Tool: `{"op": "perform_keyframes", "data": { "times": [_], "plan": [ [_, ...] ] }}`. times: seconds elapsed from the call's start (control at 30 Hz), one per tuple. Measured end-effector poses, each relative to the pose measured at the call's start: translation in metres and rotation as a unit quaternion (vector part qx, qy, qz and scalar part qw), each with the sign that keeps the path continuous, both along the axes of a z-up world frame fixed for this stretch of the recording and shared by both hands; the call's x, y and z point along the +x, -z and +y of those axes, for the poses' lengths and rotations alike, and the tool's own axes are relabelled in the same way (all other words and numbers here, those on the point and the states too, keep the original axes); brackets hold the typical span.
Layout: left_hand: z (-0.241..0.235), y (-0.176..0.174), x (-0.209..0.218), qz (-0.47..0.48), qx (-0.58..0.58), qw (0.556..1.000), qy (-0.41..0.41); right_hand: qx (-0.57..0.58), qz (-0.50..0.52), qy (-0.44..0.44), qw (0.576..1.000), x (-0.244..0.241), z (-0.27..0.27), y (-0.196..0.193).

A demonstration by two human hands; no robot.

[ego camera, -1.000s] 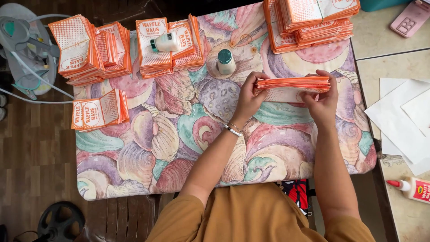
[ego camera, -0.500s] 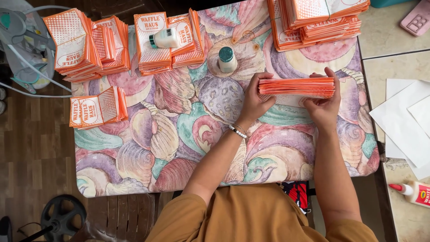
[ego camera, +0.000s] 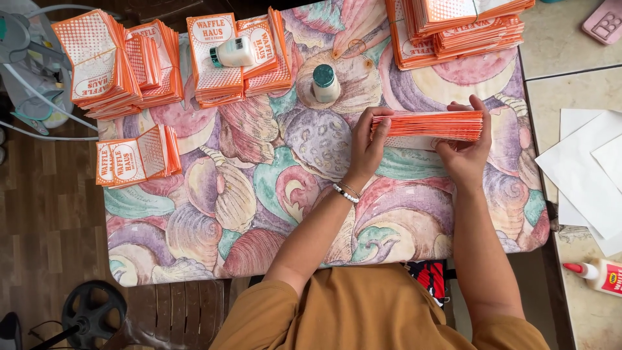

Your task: Assembling paper bags by applying glue to the edges and folding the templates.

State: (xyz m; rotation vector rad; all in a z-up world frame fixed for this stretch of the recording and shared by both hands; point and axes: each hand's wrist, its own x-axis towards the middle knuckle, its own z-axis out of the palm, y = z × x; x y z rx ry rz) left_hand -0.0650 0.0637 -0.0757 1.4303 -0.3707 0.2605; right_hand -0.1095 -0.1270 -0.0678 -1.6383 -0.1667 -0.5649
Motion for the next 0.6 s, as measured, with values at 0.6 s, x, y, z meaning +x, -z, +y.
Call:
{"op": "perform_keyframes", "data": {
  "times": [0.6],
  "plan": [
    [-0.002,-0.0051,-0.0011,0.027,0.005,1.0,-0.012,0.0,0.003,0.001,1.0,-0.0008,0.001,0.0004]
  ]
}}
